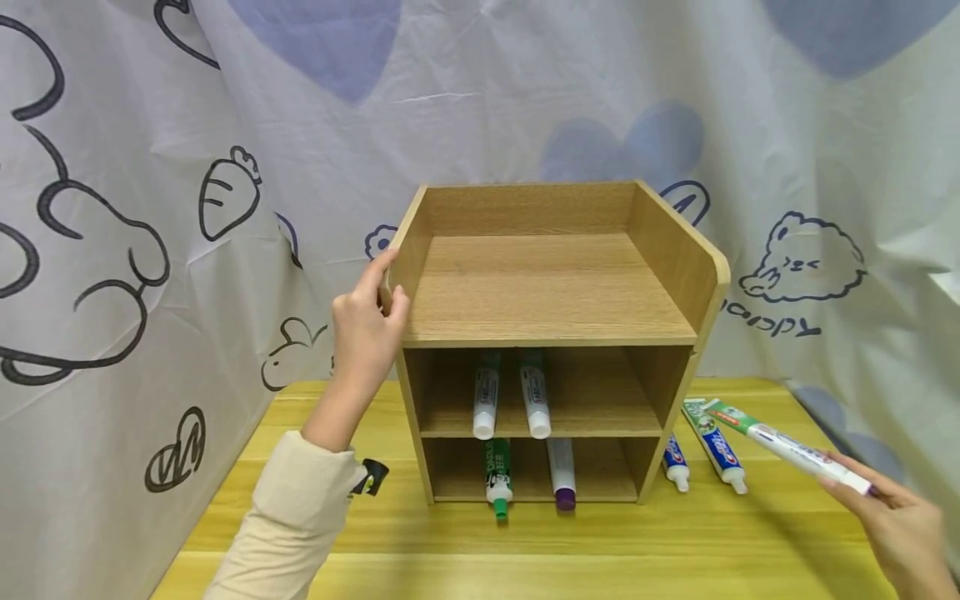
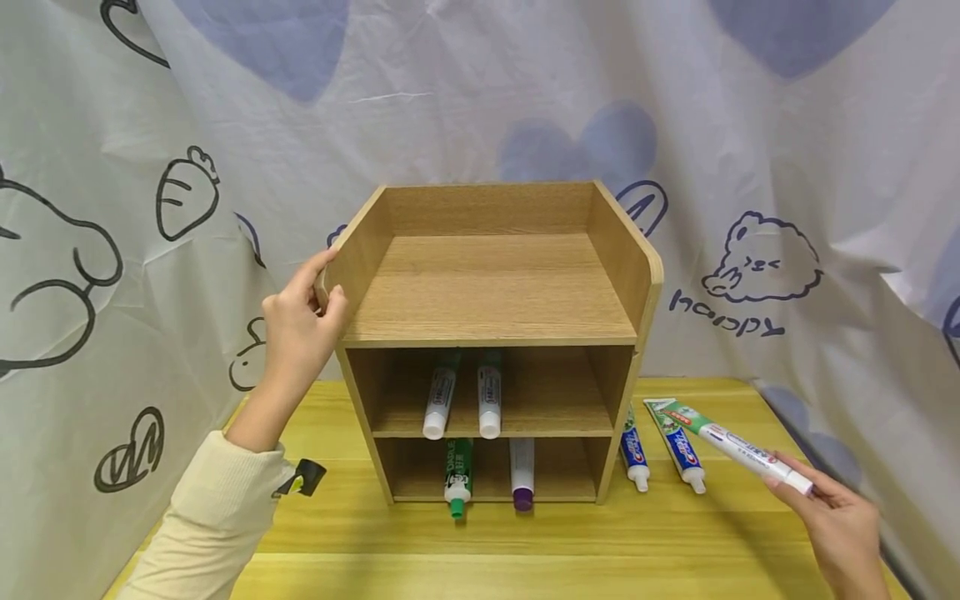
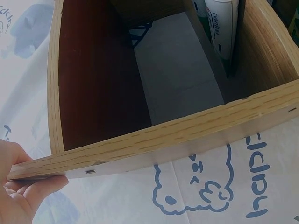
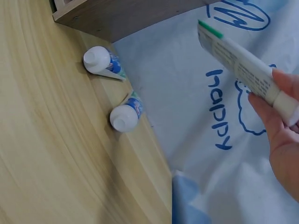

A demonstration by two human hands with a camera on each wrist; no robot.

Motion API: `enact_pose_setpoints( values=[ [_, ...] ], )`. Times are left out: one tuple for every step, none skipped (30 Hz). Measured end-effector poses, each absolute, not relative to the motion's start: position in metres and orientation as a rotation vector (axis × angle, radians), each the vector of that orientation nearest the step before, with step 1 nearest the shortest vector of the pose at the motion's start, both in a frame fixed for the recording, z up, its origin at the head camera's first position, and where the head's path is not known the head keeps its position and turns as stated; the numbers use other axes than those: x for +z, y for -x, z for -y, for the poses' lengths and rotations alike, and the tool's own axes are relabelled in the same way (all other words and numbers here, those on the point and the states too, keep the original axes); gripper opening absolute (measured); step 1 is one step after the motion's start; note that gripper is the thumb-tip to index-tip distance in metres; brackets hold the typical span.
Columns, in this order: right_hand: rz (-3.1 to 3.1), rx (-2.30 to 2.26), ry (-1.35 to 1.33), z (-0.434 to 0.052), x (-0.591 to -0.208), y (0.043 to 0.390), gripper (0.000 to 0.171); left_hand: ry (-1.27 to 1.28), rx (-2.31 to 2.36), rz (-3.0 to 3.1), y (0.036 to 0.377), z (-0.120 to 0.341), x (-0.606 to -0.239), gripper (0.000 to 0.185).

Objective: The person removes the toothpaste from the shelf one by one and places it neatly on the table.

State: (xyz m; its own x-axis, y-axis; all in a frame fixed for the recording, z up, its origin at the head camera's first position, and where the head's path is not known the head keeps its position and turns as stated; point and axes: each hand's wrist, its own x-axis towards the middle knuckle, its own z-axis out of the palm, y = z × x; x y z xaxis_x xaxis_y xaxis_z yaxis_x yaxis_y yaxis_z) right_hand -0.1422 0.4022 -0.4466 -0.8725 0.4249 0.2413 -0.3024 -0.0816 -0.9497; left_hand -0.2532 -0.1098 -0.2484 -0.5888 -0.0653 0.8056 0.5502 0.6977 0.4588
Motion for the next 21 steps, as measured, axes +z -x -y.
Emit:
enact_pose_setpoints(
  values=[
    [1.689, 1.991, 0.169, -0.400, -0.446, 0.144, 0.040, 0.371, -0.896, 2.039, 0.253, 0.110, -0.249, 0.039],
    [1.659, 1.980, 0.220, -0.398, -0.445, 0.146, 0.039, 0.372, -0.897, 2.041, 0.253, 0.110, -0.249, 0.039],
    [1.630, 1.968, 0.266, -0.397, -0.444, 0.147, 0.039, 0.373, -0.897, 2.042, 0.253, 0.110, -0.249, 0.039],
    [1.594, 1.962, 0.315, -0.395, -0.443, 0.149, 0.038, 0.372, -0.897, 2.044, 0.253, 0.110, -0.249, 0.040],
    [1.566, 1.958, 0.363, -0.393, -0.442, 0.151, 0.037, 0.373, -0.898, 2.044, 0.254, 0.110, -0.249, 0.040],
    [1.532, 1.958, 0.410, -0.392, -0.441, 0.152, 0.036, 0.373, -0.897, 2.045, 0.254, 0.110, -0.249, 0.040],
    [1.495, 1.957, 0.456, -0.391, -0.440, 0.154, 0.036, 0.373, -0.898, 2.045, 0.254, 0.110, -0.249, 0.040],
    [1.467, 1.953, 0.500, -0.390, -0.439, 0.156, 0.036, 0.374, -0.900, 2.045, 0.254, 0.110, -0.249, 0.040],
    [1.459, 1.943, 0.544, -0.389, -0.438, 0.157, 0.035, 0.373, -0.902, 2.046, 0.254, 0.110, -0.249, 0.040],
    [1.437, 1.942, 0.582, -0.389, -0.438, 0.158, 0.035, 0.373, -0.903, 2.046, 0.254, 0.110, -0.249, 0.040],
    [1.428, 1.927, 0.608, -0.389, -0.439, 0.160, 0.035, 0.373, -0.906, 2.046, 0.254, 0.110, -0.249, 0.040],
    [1.421, 1.907, 0.629, -0.391, -0.441, 0.163, 0.036, 0.372, -0.908, 2.046, 0.254, 0.110, -0.249, 0.040],
    [1.442, 1.877, 0.665, -0.394, -0.446, 0.166, 0.035, 0.372, -0.910, 2.045, 0.254, 0.111, -0.249, 0.040],
    [1.464, 1.856, 0.683, -0.400, -0.454, 0.169, 0.035, 0.372, -0.910, 2.043, 0.254, 0.111, -0.249, 0.040],
    [1.487, 1.831, 0.676, -0.408, -0.465, 0.175, 0.035, 0.372, -0.910, 2.042, 0.254, 0.111, -0.250, 0.040],
    [1.493, 1.812, 0.667, -0.418, -0.478, 0.181, 0.036, 0.373, -0.910, 2.040, 0.254, 0.111, -0.250, 0.040],
    [1.494, 1.805, 0.666, -0.429, -0.492, 0.188, 0.037, 0.373, -0.909, 2.040, 0.254, 0.111, -0.250, 0.040],
    [1.494, 1.802, 0.669, -0.441, -0.507, 0.196, 0.039, 0.374, -0.908, 2.040, 0.254, 0.111, -0.250, 0.040],
    [1.485, 1.803, 0.675, -0.452, -0.521, 0.203, 0.042, 0.375, -0.906, 2.040, 0.254, 0.111, -0.250, 0.040],
    [1.469, 1.800, 0.681, -0.462, -0.535, 0.210, 0.045, 0.375, -0.905, 2.040, 0.254, 0.111, -0.250, 0.040],
    [1.458, 1.793, 0.704, -0.471, -0.546, 0.217, 0.047, 0.377, -0.903, 2.041, 0.254, 0.111, -0.250, 0.040]
  ],
)
